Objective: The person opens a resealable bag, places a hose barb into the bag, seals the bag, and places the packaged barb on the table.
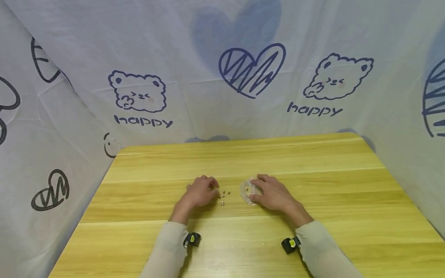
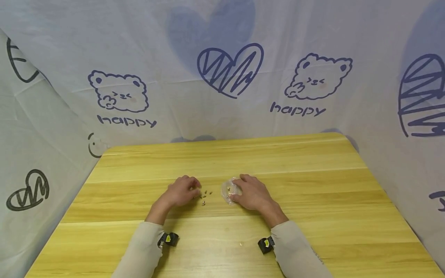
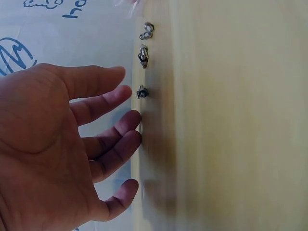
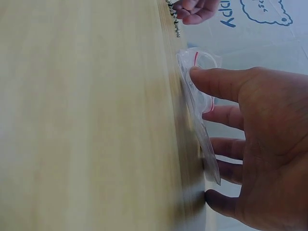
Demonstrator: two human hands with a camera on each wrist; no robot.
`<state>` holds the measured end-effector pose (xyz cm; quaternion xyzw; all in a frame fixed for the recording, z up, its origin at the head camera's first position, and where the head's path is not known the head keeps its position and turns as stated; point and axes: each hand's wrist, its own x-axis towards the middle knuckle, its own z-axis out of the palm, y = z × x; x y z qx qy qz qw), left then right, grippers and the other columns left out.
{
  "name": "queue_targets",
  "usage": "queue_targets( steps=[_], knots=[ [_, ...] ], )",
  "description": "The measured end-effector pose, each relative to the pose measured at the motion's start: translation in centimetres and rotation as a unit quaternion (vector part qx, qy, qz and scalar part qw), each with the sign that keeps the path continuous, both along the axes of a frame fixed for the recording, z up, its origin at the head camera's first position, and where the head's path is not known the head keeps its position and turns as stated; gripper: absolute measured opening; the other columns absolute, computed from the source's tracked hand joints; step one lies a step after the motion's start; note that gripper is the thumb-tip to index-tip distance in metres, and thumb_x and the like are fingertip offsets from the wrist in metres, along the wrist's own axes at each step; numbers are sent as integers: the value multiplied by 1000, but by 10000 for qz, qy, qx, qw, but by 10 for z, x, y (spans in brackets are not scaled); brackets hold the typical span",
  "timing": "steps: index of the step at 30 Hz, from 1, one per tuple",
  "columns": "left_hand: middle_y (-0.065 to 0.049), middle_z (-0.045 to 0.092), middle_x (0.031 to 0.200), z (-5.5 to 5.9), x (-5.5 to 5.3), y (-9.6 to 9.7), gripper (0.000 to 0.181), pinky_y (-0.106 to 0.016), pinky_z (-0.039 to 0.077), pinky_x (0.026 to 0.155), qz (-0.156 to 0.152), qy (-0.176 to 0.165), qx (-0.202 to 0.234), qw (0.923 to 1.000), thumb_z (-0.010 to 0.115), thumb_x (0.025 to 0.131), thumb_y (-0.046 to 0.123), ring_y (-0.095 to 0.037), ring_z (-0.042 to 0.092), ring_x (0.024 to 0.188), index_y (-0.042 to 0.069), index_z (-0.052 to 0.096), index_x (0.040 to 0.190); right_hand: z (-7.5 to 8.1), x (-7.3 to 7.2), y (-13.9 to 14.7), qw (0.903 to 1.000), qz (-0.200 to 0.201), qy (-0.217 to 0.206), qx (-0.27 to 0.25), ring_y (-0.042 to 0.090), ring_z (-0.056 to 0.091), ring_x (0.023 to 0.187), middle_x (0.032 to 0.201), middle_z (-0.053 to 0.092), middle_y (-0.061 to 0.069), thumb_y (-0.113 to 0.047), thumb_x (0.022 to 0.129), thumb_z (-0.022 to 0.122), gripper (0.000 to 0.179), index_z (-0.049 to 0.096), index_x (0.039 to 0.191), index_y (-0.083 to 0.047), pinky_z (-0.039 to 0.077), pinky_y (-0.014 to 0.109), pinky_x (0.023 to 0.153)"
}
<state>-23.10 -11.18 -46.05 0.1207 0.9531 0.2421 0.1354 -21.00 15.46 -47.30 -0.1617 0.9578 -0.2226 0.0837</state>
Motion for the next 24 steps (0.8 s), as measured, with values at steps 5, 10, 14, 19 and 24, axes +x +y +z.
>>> queue_targets(
  steps=[5, 10, 14, 19, 24],
  knots=[
    [-4, 57, 118, 3, 2, -7, 17, -64, 30, 97, -62, -79, -83, 9999, 64, 91, 29, -28, 48, 118, 21, 66, 106, 2, -1, 0, 10000, 17, -29, 17, 39, 39, 136, 151, 40, 16, -40, 92, 63, 56, 51, 141, -16, 36, 57, 105],
    [-1, 56, 116, 3, 4, -13, 19, -67, 29, 99, -235, -149, -188, 9994, 72, 86, 29, -26, 47, 118, 22, 67, 103, 1, -1, 1, 9999, 38, -94, 72, 39, 38, 137, 151, 39, 16, -42, 93, 61, 55, 50, 141, -17, 36, 57, 105],
    [-1, 55, 116, 2, 4, -16, 16, -71, 26, 100, -323, -123, -136, 9993, 76, 83, 28, -27, 46, 119, 24, 67, 96, 0, 0, 1, 9999, 41, -87, 53, 39, 38, 137, 151, 39, 16, -41, 93, 61, 55, 50, 141, -17, 35, 56, 106],
    [0, 55, 117, 1, 4, -17, 7, -70, 25, 99, -312, -95, -119, 9994, 75, 84, 27, -29, 44, 123, 28, 68, 86, 1, -1, 1, 10000, 61, -64, 41, 40, 37, 138, 151, 39, 17, -41, 93, 61, 56, 50, 141, -16, 34, 56, 107],
    [-2, 56, 119, 2, 6, -16, 7, -62, 28, 97, -224, -52, -196, 9995, 72, 87, 27, -32, 43, 125, 27, 68, 81, 0, 0, 0, 9999, 92, -32, 44, 40, 37, 137, 151, 39, 17, -41, 93, 61, 55, 51, 140, -15, 35, 56, 107]
  ],
)
